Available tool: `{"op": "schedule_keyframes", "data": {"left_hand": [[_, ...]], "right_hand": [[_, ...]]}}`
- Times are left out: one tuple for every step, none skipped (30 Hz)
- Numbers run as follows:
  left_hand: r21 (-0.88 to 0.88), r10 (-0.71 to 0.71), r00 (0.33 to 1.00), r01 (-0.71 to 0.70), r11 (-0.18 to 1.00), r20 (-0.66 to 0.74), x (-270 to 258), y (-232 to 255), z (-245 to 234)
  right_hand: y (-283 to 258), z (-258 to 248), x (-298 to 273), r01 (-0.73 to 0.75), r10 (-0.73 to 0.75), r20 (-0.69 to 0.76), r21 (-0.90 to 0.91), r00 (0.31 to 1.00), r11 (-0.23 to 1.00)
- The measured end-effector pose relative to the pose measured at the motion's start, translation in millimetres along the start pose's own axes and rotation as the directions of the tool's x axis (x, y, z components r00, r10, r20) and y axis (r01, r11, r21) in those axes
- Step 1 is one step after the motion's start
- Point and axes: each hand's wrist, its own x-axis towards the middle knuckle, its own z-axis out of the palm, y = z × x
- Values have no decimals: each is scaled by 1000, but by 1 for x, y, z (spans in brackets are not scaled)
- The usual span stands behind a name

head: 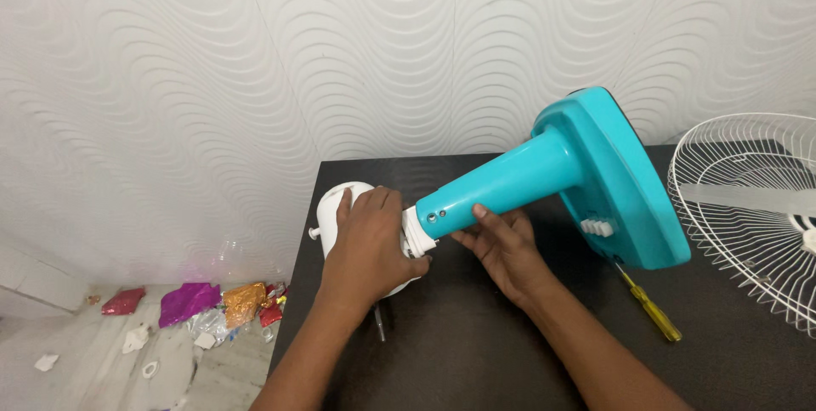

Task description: The person attaches the white motor housing to the teal fan stand and secures it with screws using a yellow screwdriver. The person then picks up the fan blade assembly, preparing to install it.

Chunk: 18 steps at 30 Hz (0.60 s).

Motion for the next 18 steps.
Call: {"op": "schedule_keyframes", "data": {"left_hand": [[-1,-1,1000,1,1000,0,0,-1,-1],[-3,0,1000,0,1000,0,0,-1,0],[-6,1,1000,-1,1000,0,0,0,0],[1,7,1000,-7,1000,1,0,0,0],[7,13,1000,-13,1000,3,-1,0,0],[13,22,1000,-21,1000,-2,0,1,0],[9,14,1000,-14,1000,0,2,1,0],[4,4,1000,-4,1000,9,1,1,0],[-1,-6,1000,6,1000,18,0,1,1],[-4,5,1000,-5,1000,2,-1,1,0],[-6,16,1000,-16,1000,-13,-1,1,-1],[-10,26,999,-26,1000,-27,-2,1,-1],[-2,16,1000,-16,1000,-15,-2,1,-2],[5,6,1000,-6,1000,-8,-1,2,-2],[12,-3,1000,3,1000,0,-1,3,-3],[0,11,1000,-11,1000,-22,-2,4,-3],[-11,25,999,-26,1000,-45,-4,5,-4],[-19,40,997,-42,999,-73,-3,5,-6]], "right_hand": [[0,0,0,-5,5,-7,-8,1000,1000],[0,-1,0,-3,3,-10,-8,1000,1000],[0,-1,0,0,0,-12,-8,1000,1000],[1,0,0,2,-2,-14,-6,1000,1000],[2,0,-1,4,-4,-11,0,1000,1000],[1,1,0,11,-11,-5,3,1000,1000],[0,0,2,17,-17,2,6,1000,1000],[1,0,0,12,-12,-3,12,1000,1000],[1,-1,-1,7,-7,-7,19,1000,1000],[1,-1,0,6,-6,-7,27,1000,1000],[2,-1,2,3,-2,-17,24,1000,1000],[2,-2,2,-3,4,-30,20,1000,1000],[3,-3,1,-9,10,-43,16,999,1000],[3,-4,2,-6,6,-22,18,1000,1000],[3,-5,2,-3,3,-2,20,1000,1000],[5,-5,1,-4,4,16,25,1000,1000],[6,-5,-1,-5,4,9,33,1000,999],[6,-5,1,-2,1,7,42,1000,999]]}}
